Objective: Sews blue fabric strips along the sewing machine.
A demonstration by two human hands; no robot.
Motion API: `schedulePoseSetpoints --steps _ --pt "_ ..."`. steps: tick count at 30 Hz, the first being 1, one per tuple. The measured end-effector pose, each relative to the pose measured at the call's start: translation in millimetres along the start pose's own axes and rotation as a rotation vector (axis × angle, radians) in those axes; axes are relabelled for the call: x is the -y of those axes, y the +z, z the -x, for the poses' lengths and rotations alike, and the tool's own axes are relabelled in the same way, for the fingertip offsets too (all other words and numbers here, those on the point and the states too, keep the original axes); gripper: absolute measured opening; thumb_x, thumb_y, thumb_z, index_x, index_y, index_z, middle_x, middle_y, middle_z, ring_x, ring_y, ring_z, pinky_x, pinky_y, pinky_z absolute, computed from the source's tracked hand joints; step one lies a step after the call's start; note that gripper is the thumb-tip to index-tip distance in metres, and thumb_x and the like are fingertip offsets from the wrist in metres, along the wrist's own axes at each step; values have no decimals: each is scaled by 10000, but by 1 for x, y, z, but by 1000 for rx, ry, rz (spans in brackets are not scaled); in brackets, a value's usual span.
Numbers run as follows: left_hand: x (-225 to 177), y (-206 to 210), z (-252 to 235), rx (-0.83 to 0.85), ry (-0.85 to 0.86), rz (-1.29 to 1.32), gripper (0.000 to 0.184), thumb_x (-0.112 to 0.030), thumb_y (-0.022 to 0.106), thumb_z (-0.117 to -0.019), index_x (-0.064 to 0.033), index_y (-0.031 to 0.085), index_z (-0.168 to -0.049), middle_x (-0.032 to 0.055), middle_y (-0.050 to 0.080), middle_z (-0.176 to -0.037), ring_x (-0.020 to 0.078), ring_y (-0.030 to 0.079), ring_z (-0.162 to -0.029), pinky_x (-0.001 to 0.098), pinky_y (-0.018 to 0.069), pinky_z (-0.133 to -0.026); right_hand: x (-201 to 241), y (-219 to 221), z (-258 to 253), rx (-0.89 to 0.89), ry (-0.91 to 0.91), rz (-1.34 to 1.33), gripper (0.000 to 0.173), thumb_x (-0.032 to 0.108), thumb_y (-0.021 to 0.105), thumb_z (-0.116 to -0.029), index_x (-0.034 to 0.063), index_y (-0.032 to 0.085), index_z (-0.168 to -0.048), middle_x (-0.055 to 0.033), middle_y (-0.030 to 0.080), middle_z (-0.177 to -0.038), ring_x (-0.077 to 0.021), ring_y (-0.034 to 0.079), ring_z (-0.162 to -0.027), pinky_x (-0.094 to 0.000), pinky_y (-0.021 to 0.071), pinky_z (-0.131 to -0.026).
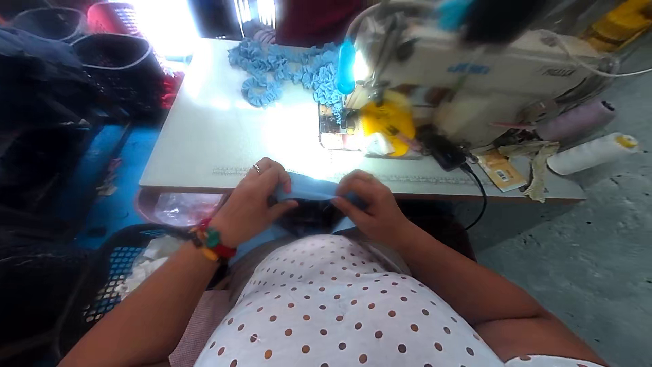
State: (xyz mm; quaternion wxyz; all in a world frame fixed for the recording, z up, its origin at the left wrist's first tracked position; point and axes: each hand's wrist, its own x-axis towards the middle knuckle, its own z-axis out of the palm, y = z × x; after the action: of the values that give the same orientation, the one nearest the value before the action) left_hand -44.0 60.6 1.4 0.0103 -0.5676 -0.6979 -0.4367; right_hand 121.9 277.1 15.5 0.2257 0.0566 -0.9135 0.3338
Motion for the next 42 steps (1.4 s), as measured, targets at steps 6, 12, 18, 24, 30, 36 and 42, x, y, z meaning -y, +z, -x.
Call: schedulePoseSetpoints --steps 6,12,18,24,30,36,42 --pt "17 21 -19 -157 198 -124 77 -49 678 -887 -16 636 -944 159 608 -1017 193 611 -947 225 503 -841 -12 -11 -5 -31 73 -54 153 176 613 -979 53 689 -931 -18 653 -900 -47 625 -808 -215 548 -713" --pt "26 30 -33 -213 34 311 68 -81 727 -900 -33 720 -949 33 655 -1048 33 641 -958 174 552 -853 -35 -20 -10 -78 74 -59 129 167 653 -952 61 713 -907 -13 687 -918 -45 651 -859 -218 562 -773" --pt "19 49 -44 -340 -252 667 233 5 765 -855 -164 632 -945 -51 675 -987 42 678 -806 210 606 -715 -48 -11 0 -120 198 -111 88 139 692 -924 55 712 -905 -7 705 -897 -24 668 -816 -200 583 -746" --pt "12 67 -62 -365 -481 815 381 -3 739 -891 -195 578 -1178 -58 647 -949 57 679 -844 257 621 -779 -58 2 14 -179 349 -221 68 94 710 -913 43 666 -921 -12 682 -837 -30 656 -711 -202 587 -639" --pt "23 90 -81 -352 -474 834 393 50 701 -900 -180 546 -1179 -54 657 -960 42 683 -820 234 613 -754 -66 4 22 -206 423 -246 194 118 717 -933 36 638 -1090 -23 697 -859 -35 665 -708 -210 587 -644" --pt "28 102 -99 -309 -497 897 346 77 705 -888 -135 571 -1128 -32 710 -891 82 718 -791 279 630 -753 -78 -1 29 -250 553 -347 190 106 717 -938 44 618 -1086 4 701 -795 -27 667 -662 -196 578 -619" --pt "56 116 -125 -172 -506 721 274 51 714 -889 4 621 -1142 15 729 -878 92 723 -778 281 629 -742 -80 3 25 -192 369 360 276 212 749 -900 39 725 -1113 -106 718 -881 -292 685 -797 -462 571 -687"
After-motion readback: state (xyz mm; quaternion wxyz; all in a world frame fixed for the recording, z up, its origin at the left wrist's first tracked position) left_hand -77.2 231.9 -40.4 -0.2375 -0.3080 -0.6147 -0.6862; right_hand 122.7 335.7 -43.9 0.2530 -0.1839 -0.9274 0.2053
